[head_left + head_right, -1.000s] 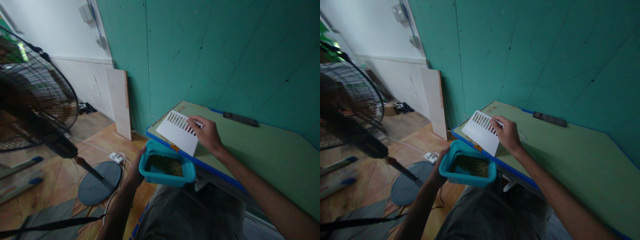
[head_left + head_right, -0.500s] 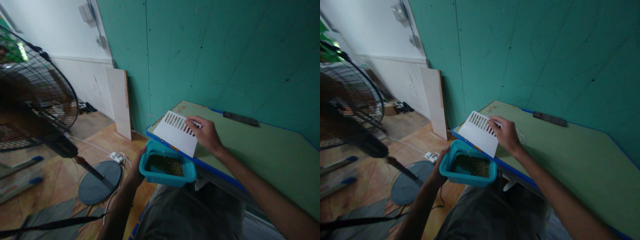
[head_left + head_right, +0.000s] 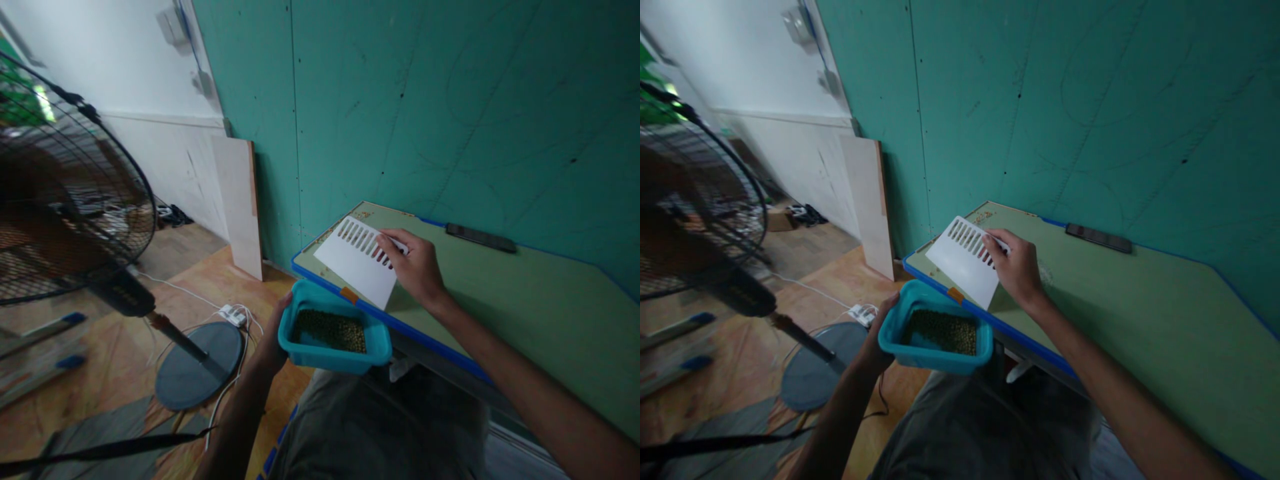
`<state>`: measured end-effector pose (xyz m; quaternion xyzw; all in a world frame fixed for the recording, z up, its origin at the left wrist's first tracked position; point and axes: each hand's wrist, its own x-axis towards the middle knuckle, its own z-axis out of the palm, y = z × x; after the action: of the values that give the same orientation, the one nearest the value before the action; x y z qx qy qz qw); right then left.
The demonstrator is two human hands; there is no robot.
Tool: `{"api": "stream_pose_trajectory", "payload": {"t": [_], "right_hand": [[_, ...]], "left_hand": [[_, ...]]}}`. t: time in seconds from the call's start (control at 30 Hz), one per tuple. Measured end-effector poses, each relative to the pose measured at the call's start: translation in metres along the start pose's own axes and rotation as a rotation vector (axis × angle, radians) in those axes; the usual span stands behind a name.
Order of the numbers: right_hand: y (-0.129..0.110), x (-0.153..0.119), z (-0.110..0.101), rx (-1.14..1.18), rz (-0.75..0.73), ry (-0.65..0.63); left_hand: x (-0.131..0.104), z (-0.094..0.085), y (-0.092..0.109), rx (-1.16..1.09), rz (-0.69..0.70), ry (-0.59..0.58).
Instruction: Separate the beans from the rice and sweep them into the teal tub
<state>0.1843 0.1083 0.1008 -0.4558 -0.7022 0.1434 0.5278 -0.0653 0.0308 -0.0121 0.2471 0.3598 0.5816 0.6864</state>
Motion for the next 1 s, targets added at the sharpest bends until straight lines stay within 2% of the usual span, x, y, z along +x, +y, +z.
{"api": "stream_pose_trajectory", "payload": {"t": [0.33,0.47,0.6,1.0], "right_hand": [[0.008,0.001,-0.001,-0.068,0.024,0.050],[0.010,0.002,-0.002,-0.080,0.016,0.042],[0.012,0.002,-0.001,-0.078,0.012,0.056],[0.005,-0.001,0.001,-0.003,0.031,-0.028]], "left_hand": [[-0.001,0.001,0.000,0.015,-0.061,0.056],[-0.001,0.001,0.000,0.011,-0.010,0.025],[-0.001,0.000,0.000,0.014,-0.032,0.011],[0.000,-0.002,-0.001,0.015,0.006,0.000]]}}
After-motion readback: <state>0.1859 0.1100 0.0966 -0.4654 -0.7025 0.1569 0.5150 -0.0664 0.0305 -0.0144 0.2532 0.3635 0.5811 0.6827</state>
